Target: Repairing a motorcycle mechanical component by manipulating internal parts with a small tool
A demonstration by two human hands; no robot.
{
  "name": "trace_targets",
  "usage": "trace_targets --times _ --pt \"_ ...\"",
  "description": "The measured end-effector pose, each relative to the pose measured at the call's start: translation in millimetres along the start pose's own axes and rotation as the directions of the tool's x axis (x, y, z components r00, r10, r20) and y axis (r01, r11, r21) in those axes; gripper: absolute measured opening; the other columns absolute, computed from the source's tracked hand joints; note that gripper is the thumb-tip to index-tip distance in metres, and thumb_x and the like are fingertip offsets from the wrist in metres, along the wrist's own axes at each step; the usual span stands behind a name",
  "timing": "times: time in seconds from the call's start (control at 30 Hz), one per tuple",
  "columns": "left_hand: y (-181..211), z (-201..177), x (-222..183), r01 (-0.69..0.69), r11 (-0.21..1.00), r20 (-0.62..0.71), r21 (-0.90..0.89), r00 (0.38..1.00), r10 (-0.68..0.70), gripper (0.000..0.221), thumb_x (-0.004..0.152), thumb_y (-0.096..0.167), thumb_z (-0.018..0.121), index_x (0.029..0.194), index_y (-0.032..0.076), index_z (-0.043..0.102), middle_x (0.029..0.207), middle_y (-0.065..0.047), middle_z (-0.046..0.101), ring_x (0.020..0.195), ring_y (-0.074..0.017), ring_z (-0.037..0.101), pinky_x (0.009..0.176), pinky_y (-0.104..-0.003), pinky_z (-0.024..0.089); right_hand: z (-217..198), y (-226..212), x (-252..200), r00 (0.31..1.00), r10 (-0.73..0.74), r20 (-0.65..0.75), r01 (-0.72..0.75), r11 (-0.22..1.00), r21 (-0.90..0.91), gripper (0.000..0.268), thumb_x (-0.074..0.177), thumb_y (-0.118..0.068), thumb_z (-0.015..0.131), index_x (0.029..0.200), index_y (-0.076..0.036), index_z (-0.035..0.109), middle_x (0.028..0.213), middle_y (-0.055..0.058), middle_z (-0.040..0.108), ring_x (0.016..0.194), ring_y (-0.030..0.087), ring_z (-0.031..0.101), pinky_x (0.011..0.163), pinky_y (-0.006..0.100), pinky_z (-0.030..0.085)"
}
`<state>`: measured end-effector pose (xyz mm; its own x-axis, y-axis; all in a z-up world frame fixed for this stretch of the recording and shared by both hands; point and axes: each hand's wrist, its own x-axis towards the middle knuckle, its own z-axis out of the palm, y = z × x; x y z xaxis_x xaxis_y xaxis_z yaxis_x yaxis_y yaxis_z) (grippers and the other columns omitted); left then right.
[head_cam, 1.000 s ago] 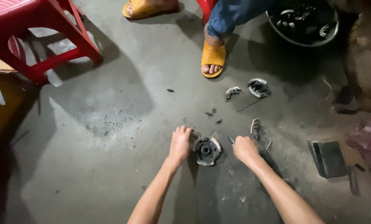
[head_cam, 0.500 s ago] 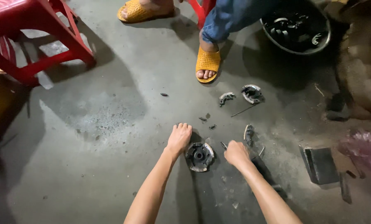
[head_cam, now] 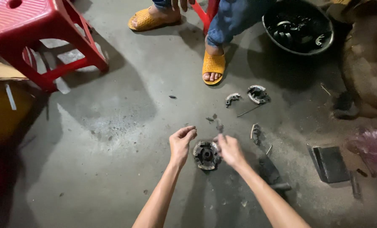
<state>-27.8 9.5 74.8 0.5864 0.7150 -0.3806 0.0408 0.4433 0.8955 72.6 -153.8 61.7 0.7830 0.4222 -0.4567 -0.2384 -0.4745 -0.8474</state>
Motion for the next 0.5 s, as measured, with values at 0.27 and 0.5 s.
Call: trace_targets --times 0.27,0.5 --pt "-7.1 2.4 -6.4 -0.055 0.967 0.029 0.251 0.998 0.049 0.015 0.080 0.017 0.086 0.093 0.010 0.083 0.077 -0.007 0.079 0.072 -0.0080 0.067 0.073 -0.029 0.058 1.1 -25.9 -25.9 0.970 -0.063 0.233 0.143 0.928 -0.343 0.052 0.104 -0.046 0.051 0.079 -0.007 0.074 0.070 0.013 0.070 0.072 0.022 0.065 0.071 0.040 0.053" --pt "-10.1 3.6 -11.7 -0.384 0.882 0.105 0.275 0.923 0.369 0.011 0.080 0.001 0.079 0.085 0.011 0.080 0.077 -0.009 0.076 0.072 -0.0158 0.072 0.072 -0.031 0.059 -1.3 -40.6 -38.3 0.967 -0.057 0.248 0.163 0.887 -0.433 0.055 0.104 -0.046 0.048 0.077 -0.005 0.072 0.079 0.019 0.075 0.087 0.035 0.073 0.076 0.048 0.052"
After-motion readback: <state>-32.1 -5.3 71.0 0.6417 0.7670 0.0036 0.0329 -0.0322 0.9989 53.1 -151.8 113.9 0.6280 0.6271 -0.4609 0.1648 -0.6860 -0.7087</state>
